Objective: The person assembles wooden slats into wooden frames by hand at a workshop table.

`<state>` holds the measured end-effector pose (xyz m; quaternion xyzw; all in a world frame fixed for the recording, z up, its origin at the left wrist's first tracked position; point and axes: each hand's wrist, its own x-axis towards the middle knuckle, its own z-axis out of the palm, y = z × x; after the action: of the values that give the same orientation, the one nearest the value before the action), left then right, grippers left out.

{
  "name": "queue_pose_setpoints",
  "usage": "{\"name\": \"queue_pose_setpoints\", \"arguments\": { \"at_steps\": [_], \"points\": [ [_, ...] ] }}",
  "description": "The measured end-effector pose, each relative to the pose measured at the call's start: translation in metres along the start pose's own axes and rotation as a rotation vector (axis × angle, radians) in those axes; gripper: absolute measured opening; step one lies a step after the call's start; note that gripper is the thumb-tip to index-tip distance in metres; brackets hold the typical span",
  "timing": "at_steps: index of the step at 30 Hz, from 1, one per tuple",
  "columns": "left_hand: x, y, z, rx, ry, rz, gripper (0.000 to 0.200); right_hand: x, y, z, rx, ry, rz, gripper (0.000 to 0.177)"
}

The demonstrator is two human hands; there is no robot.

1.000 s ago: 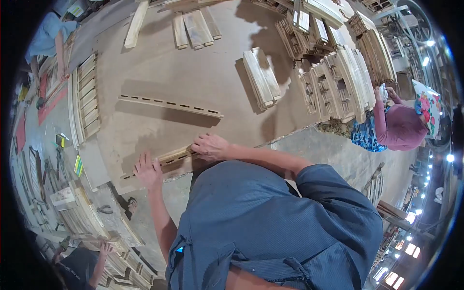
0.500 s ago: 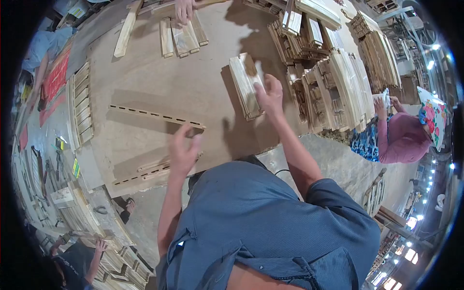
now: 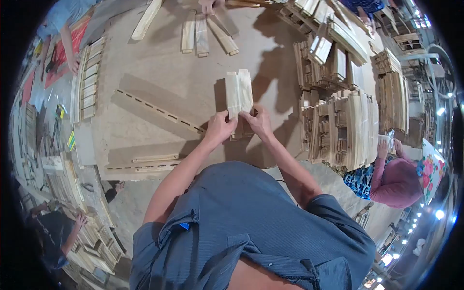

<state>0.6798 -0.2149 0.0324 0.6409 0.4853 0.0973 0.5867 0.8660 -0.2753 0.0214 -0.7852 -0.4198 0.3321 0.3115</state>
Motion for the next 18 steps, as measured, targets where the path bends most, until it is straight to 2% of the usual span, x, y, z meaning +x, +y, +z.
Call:
{"name": "queue_pose_setpoints", "arguments": {
  "at_steps": [2,4,6,8,14,16,17,18],
  "points": [
    [-0.005,-0.002,-0.019,0.064,0.045,-0.055,0.039,0.000,-0.020,0.025,0.093,-0.002,-0.070,0.047],
    [-0.003,-0.018,-0.036,0.205,0.287,0.006,0.036,0.004,-0.038,0.052,-0.025,0.064,-0.058,0.049],
    [-0.004,-0.027,-0.054,0.176,0.350,0.008,0.036,0.015,-0.047,0.079,-0.080,0.036,-0.059,0.052],
    [-0.008,-0.035,-0.077,0.309,0.447,0.133,0.038,0.026,-0.055,0.098,-0.115,0.028,-0.193,0.055],
    [-0.020,-0.064,-0.148,0.374,0.476,0.203,0.051,0.032,-0.110,0.122,-0.008,-0.145,-0.078,0.060],
    [-0.031,-0.052,-0.165,0.415,0.313,0.043,0.051,0.034,-0.107,0.127,0.001,-0.169,-0.059,0.053],
    [-0.036,-0.053,-0.165,0.412,0.326,0.041,0.051,0.035,-0.103,0.123,-0.001,-0.175,-0.071,0.053],
    [-0.040,-0.053,-0.159,0.452,0.499,0.215,0.051,0.038,-0.096,0.116,0.163,-0.243,-0.009,0.048]
  ]
}}
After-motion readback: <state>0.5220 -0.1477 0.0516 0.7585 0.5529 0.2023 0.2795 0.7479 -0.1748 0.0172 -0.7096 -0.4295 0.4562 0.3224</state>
